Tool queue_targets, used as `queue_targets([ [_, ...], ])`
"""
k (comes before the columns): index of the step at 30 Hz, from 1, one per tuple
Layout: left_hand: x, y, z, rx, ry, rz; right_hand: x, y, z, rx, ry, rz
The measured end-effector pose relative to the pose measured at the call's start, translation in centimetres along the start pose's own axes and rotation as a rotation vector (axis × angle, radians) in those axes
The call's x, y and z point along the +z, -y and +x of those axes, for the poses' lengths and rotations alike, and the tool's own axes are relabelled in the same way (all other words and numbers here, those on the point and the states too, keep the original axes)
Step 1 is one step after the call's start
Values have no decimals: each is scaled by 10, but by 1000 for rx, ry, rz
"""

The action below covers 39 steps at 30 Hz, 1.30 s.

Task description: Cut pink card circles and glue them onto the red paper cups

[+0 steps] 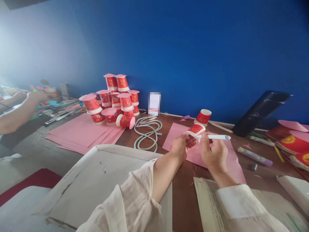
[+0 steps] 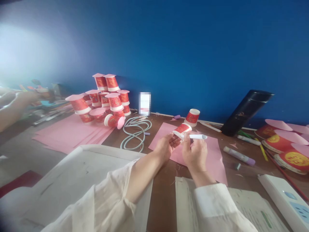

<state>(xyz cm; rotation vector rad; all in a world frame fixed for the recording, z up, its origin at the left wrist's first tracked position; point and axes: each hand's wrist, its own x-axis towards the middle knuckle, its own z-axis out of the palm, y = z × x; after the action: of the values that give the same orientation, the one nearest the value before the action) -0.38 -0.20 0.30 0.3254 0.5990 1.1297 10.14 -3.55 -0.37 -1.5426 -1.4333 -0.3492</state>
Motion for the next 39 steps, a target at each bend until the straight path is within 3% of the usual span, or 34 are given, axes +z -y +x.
queue_targets([
  [5,-4,4,2,61,145,19,1,-1,-1,-2,-15,-4],
  [11,-7,7,5,90,191,16,0,1,0,5,-40,-34],
  [39,-6,3,4,47,115,66,0,0,0,18,-9,18],
])
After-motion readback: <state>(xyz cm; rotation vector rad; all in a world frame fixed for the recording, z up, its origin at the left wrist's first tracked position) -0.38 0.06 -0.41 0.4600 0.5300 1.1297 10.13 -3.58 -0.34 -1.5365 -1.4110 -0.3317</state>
